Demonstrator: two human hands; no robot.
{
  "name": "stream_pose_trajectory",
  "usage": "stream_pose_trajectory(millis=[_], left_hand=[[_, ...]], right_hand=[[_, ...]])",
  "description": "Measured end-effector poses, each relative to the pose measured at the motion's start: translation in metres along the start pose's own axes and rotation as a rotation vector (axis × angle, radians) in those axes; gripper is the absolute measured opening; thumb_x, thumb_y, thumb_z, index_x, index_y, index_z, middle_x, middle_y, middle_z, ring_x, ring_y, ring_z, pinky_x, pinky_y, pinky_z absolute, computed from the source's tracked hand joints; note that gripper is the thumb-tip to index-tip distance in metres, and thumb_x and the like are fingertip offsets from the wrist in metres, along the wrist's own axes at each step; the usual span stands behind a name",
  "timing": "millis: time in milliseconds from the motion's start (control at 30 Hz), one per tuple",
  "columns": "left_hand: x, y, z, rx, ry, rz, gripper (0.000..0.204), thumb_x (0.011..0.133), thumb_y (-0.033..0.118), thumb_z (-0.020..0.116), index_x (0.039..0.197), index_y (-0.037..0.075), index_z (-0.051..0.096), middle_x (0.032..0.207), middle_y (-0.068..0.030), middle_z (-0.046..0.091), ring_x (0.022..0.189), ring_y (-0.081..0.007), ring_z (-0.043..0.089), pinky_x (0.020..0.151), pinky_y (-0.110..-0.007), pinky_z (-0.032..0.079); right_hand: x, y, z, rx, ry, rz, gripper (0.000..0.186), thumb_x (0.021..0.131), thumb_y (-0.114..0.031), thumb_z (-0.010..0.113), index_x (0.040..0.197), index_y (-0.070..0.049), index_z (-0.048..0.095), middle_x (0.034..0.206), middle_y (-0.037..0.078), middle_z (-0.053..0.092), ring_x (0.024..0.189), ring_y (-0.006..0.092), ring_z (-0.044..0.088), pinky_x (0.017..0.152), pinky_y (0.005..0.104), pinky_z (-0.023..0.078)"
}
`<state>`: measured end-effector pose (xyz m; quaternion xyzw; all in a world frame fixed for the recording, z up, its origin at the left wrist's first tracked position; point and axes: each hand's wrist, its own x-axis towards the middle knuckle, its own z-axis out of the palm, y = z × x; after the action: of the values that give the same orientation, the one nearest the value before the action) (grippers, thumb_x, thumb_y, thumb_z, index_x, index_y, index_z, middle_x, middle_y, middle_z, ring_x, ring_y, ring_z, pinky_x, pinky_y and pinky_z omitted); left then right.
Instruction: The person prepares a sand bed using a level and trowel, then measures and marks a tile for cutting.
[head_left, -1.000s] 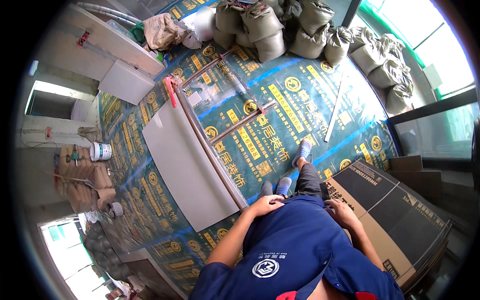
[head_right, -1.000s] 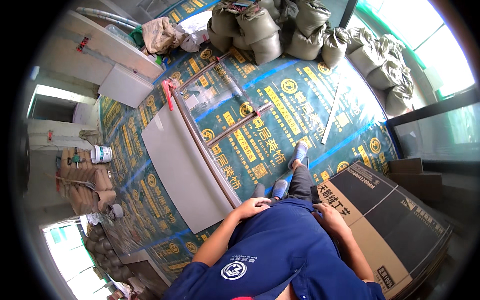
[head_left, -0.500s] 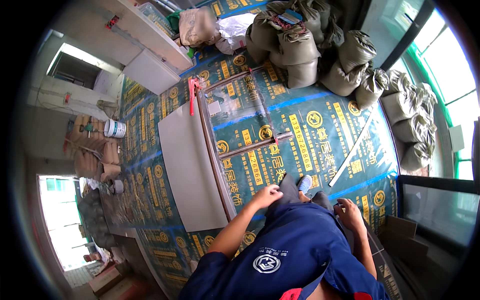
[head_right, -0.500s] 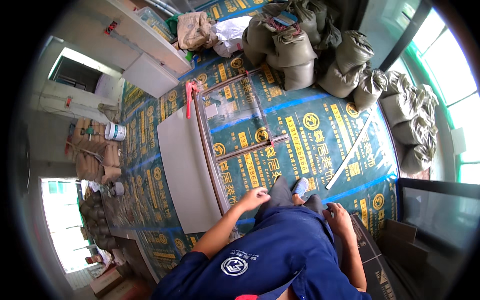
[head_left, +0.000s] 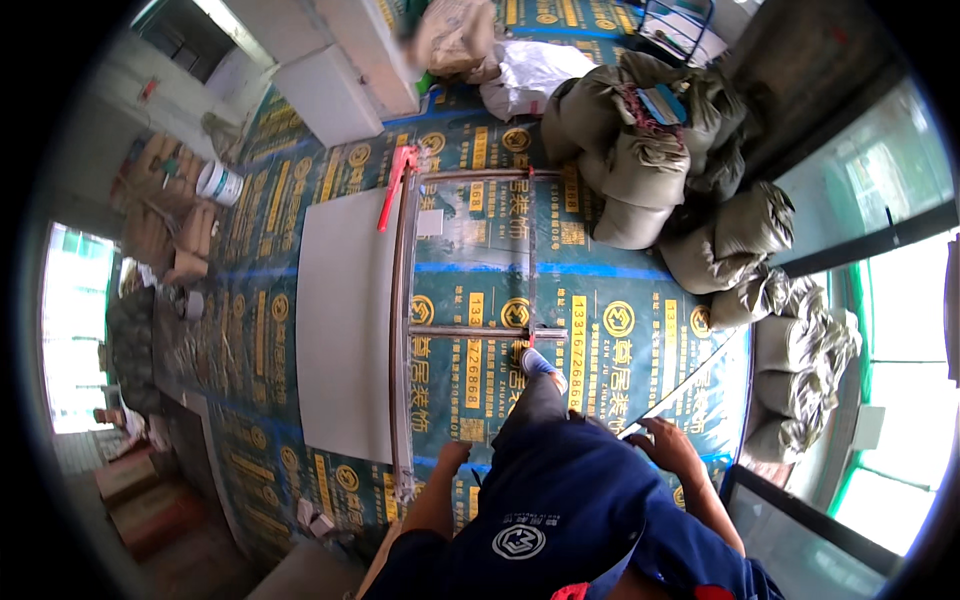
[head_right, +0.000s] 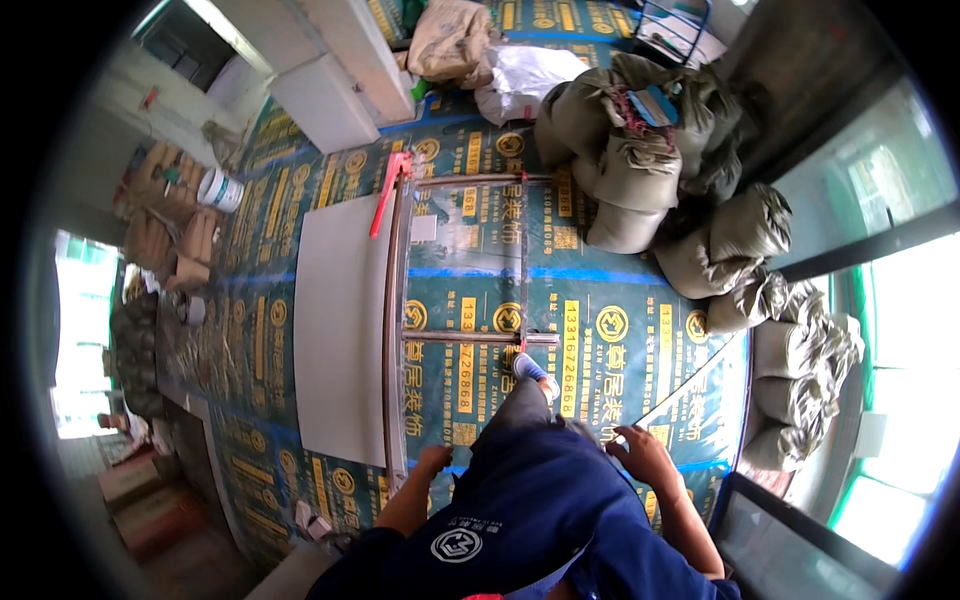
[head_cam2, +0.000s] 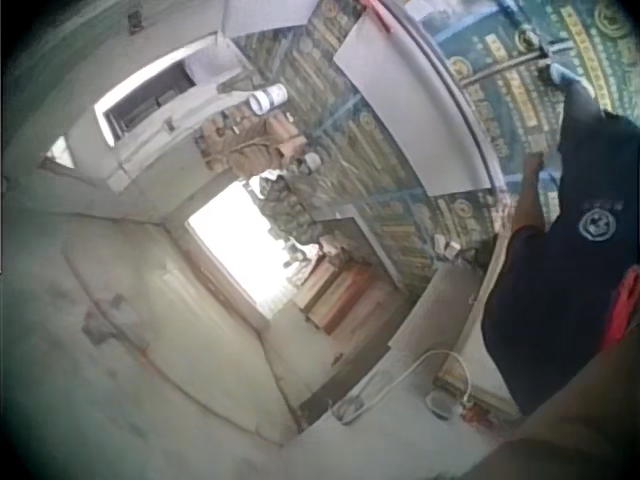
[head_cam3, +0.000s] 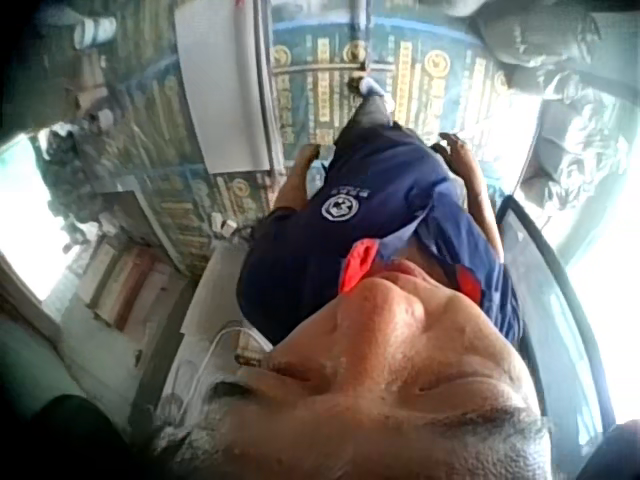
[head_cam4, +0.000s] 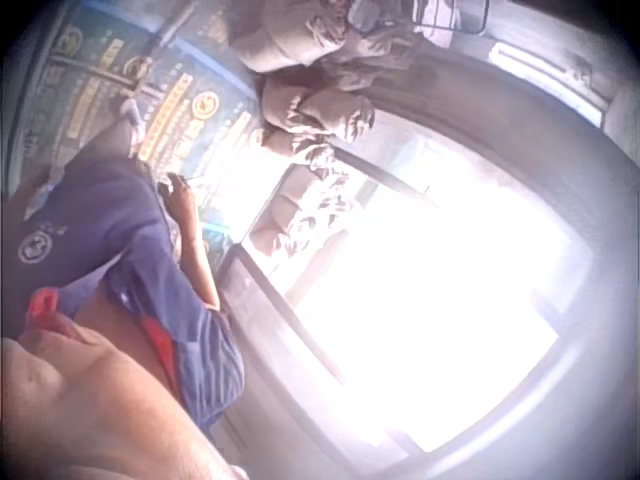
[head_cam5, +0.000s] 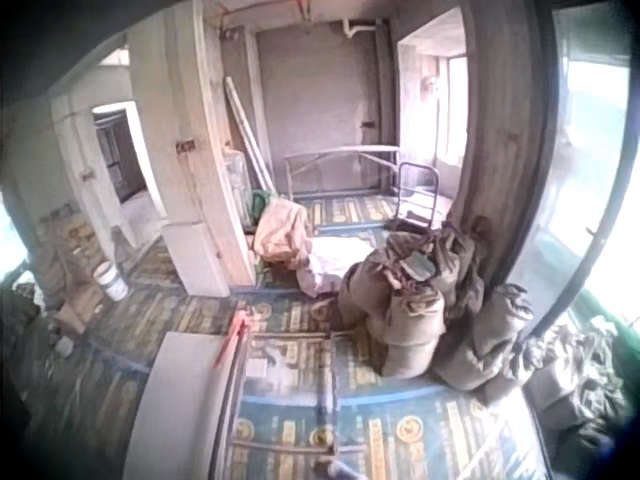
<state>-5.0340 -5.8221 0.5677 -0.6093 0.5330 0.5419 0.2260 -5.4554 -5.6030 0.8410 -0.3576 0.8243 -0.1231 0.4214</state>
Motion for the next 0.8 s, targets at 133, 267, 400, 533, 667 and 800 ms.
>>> stream_pose_trajectory(millis=[133,267,400,533,667,800], left_hand=[[0.024,0.072,-0.026,-0.373,0.103,0.033,0.034,0.090,0.035,0.064,0.089,0.002,0.068,0.076,-0.0073,0.067,0.063,-0.0153,0.060,0.055,-0.030,0.043],[0.017,0.174,-0.046,-0.763,0.132,0.211,0.030,0.090,0.031,0.064,0.098,0.002,0.066,0.086,-0.0059,0.068,0.073,-0.0139,0.062,0.061,-0.027,0.045],[0.005,0.228,-0.069,-0.870,0.204,0.269,0.034,0.092,0.028,0.064,0.110,-0.001,0.063,0.092,-0.0062,0.068,0.080,-0.0148,0.063,0.068,-0.026,0.048],[0.016,0.198,-0.047,-0.335,0.406,0.148,0.031,0.090,0.025,0.062,0.104,-0.002,0.063,0.088,-0.0142,0.069,0.084,-0.0248,0.066,0.075,-0.037,0.050],[0.022,0.157,0.041,-0.252,0.360,-0.101,0.038,0.089,0.034,0.065,0.104,-0.001,0.067,0.095,-0.0214,0.070,0.090,-0.0409,0.065,0.081,-0.045,0.050],[0.009,0.228,0.113,-1.391,0.251,-0.494,0.021,0.092,0.022,0.061,0.102,0.004,0.063,0.080,-0.0077,0.062,0.065,-0.0172,0.060,0.054,-0.027,0.050]], right_hand=[[0.081,-0.053,-0.062,-0.006,-0.043,-0.154,0.039,0.091,-0.032,0.060,0.117,-0.002,0.064,0.112,0.021,0.065,0.106,0.0379,0.062,0.091,0.0429,0.049],[0.156,-0.083,-0.100,-0.096,-0.105,-0.278,0.041,0.091,-0.034,0.059,0.117,-0.003,0.064,0.114,0.020,0.065,0.108,0.0370,0.061,0.094,0.0425,0.047],[0.231,-0.114,-0.117,-0.142,-0.312,-0.395,0.044,0.093,-0.036,0.055,0.122,-0.004,0.061,0.123,0.018,0.061,0.117,0.0342,0.056,0.100,0.0419,0.044],[0.317,-0.125,-0.125,-0.171,-0.554,-0.432,0.043,0.094,-0.036,0.053,0.122,-0.005,0.061,0.121,0.017,0.061,0.115,0.0346,0.057,0.098,0.0416,0.044],[0.408,-0.159,-0.159,-0.309,-0.725,-0.403,0.043,0.094,-0.037,0.053,0.122,-0.005,0.060,0.121,0.017,0.061,0.114,0.0352,0.057,0.097,0.0424,0.045],[0.530,-0.172,-0.191,-0.460,-0.879,-0.442,0.041,0.095,-0.037,0.053,0.119,-0.005,0.061,0.121,0.017,0.060,0.113,0.0357,0.058,0.095,0.0440,0.047]])
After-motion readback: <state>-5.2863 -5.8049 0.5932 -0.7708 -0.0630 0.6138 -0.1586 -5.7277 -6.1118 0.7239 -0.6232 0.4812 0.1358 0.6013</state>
